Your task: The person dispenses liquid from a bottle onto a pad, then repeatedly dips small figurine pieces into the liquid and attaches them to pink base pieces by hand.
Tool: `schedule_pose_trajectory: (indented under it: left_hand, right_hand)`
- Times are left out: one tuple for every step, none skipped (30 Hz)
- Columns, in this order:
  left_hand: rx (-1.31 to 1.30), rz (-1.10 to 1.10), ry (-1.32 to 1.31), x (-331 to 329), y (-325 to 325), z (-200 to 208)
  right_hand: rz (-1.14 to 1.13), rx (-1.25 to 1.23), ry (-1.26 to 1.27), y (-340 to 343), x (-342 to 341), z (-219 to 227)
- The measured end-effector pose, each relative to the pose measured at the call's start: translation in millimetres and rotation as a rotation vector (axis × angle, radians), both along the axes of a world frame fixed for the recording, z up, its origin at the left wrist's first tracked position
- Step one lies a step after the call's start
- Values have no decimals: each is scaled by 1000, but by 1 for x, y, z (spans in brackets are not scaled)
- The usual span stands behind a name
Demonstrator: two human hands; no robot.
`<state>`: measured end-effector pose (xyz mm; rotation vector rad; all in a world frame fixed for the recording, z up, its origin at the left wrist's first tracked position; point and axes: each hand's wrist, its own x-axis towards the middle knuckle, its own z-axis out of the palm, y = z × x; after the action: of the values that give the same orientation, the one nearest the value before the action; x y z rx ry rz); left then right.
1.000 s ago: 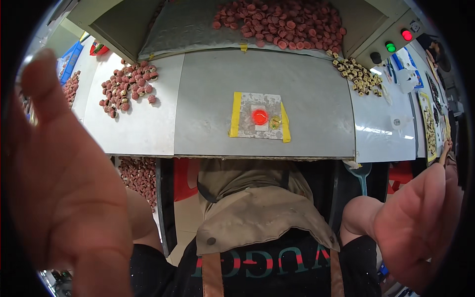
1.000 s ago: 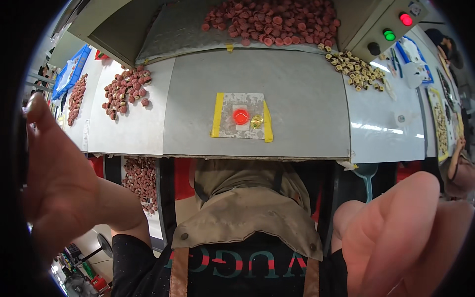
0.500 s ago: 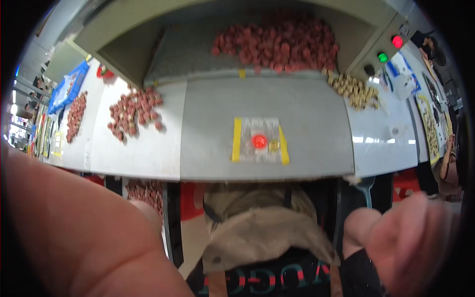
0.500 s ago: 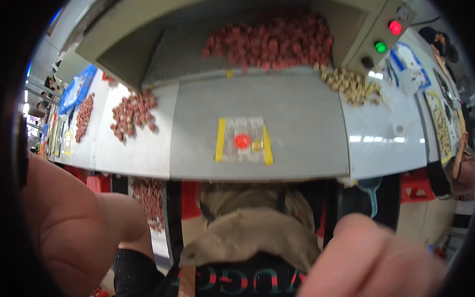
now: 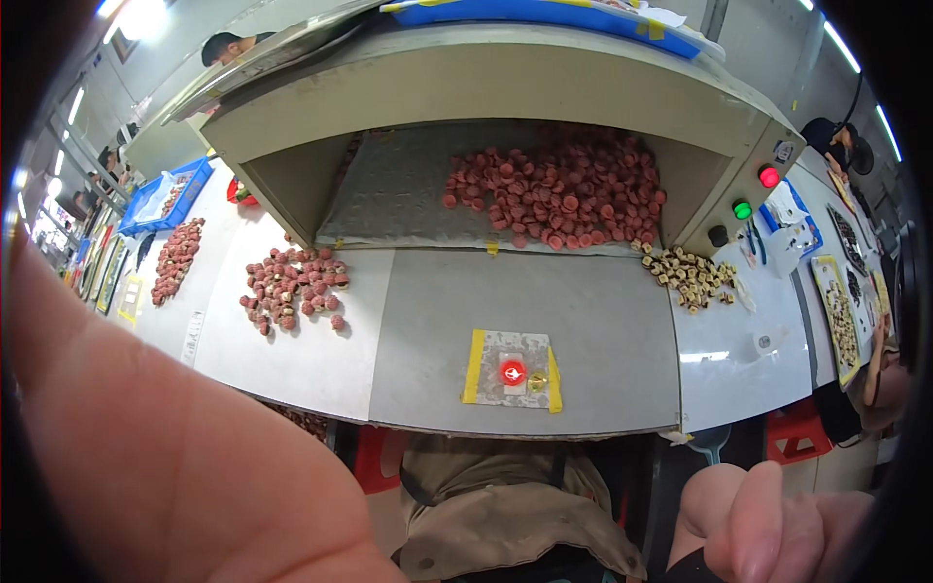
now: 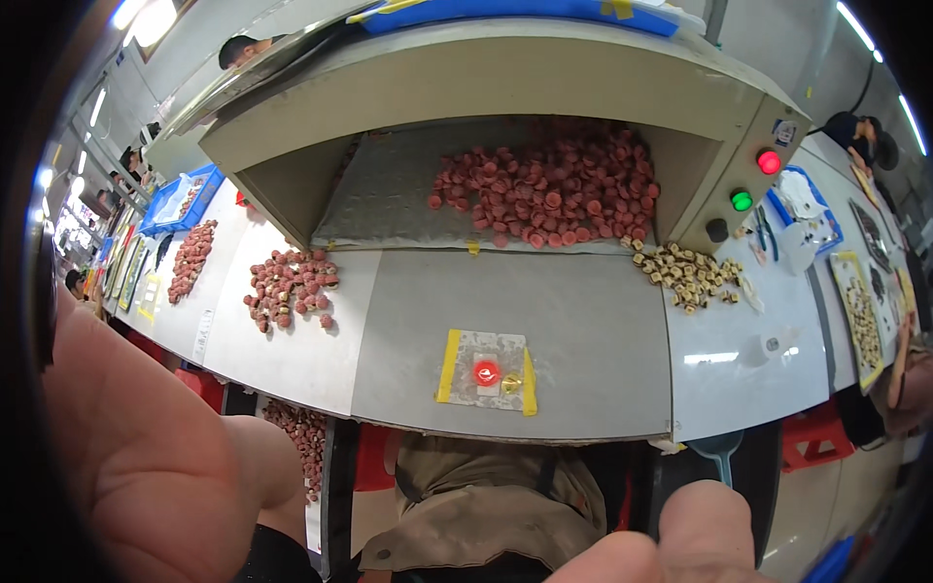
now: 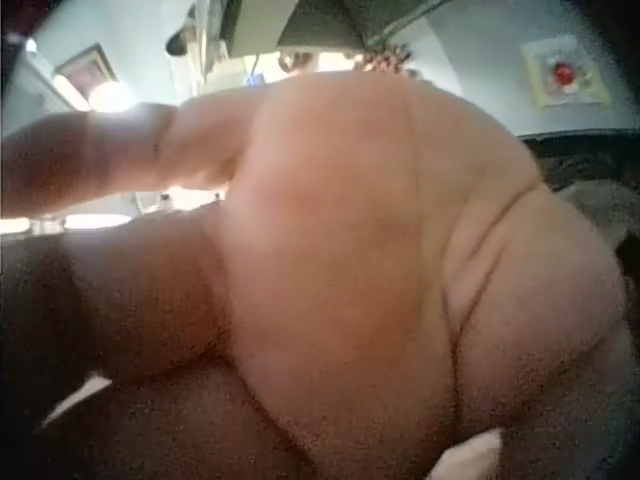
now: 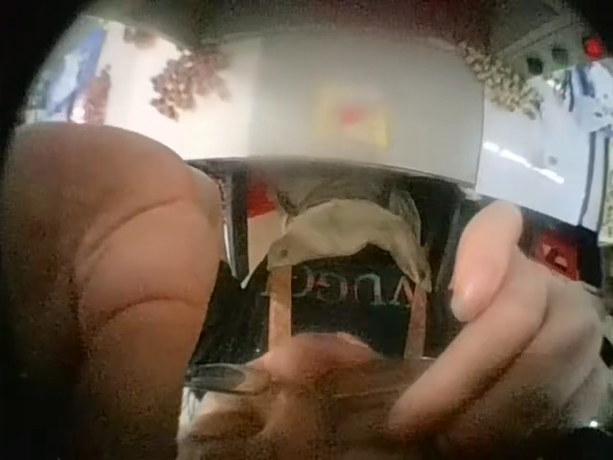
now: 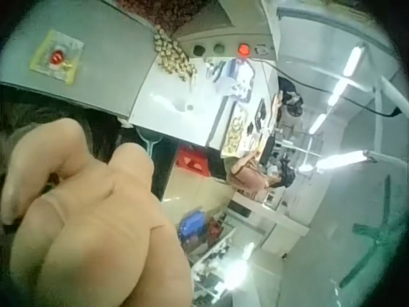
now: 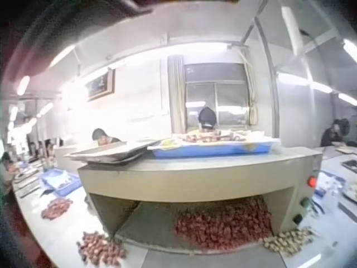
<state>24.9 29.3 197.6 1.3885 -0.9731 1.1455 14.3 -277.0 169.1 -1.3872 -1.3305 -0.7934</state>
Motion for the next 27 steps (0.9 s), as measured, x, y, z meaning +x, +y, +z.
schedule_pose_trajectory:
  left_hand:
    - [5,-4,-5,2,-3,2]
    - [1,11,-6,-5,2,1]
    - [3,12,-10,-5,-3,2]
    - [5,16,-18,-3,-2,3]
    - [7,19,-26,-7,1,3]
    - [8,19,-26,-1,-9,4]
    - [10,18,-26,-12,0,1]
    - [12,15,-25,-12,3,2]
    - [12,21,-24,-14,5,2]
    - [12,26,-25,-16,5,1]
    - [13,30,-27,-15,5,2]
    - [13,30,-31,-15,4,3]
    - [6,35,-39,-8,-2,7]
    - [23,20,-39,-2,-13,8]
    - [23,17,-39,-1,-13,7]
    - [18,19,-44,-1,-12,7]
    - [4,46,-46,-6,-3,7]
    - [5,51,-47,-6,-2,7]
    - [5,59,-49,-7,0,7]
    - [4,69,-50,-8,-1,6]
    - [8,42,-60,-5,-7,7]
    - [9,24,-66,-1,-10,7]
    - [-2,38,-74,-4,-5,5]
    - [-4,44,-76,-6,-5,5]
    - [-6,50,-79,-6,-4,6]
    - [-7,56,-81,-5,-4,7]
    - [-4,56,-83,-5,-6,7]
  right_hand:
    - [-1,4,-3,7,10,5]
    - [18,-1,-2,-25,2,-2]
    - [23,-1,-3,-21,5,1]
    - [30,0,-9,-22,8,11]
    - [37,1,-15,-4,13,6]
    - [41,2,-13,22,18,12]
    - [43,2,-11,22,17,11]
    - [44,3,-8,16,19,11]
    - [54,1,-5,17,17,11]
    - [62,1,-4,12,13,8]
    - [70,1,-4,-22,7,0]
    - [74,-1,-6,-65,-4,-10]
    - [82,-9,-11,-109,-23,-21]
    - [70,7,-9,-78,-11,-14]
    - [72,6,-7,-62,-8,-12]
    - [77,0,-9,-68,-14,-14]
    - [107,-16,-9,-118,-30,-25]
    - [116,-16,-9,-39,-1,-3]
    - [128,-18,-8,-114,-38,-26]
    - [141,-19,-7,-112,-32,-28]
    - [118,-16,-14,-83,-26,-19]
    - [103,-16,-18,-27,-2,0]
    - [120,-29,-23,-28,-2,1]
    - [130,-33,-23,-25,1,3]
    - [139,-36,-24,-37,-2,3]
    - [149,-38,-23,-34,-1,2]
    - [152,-37,-23,-26,2,4]
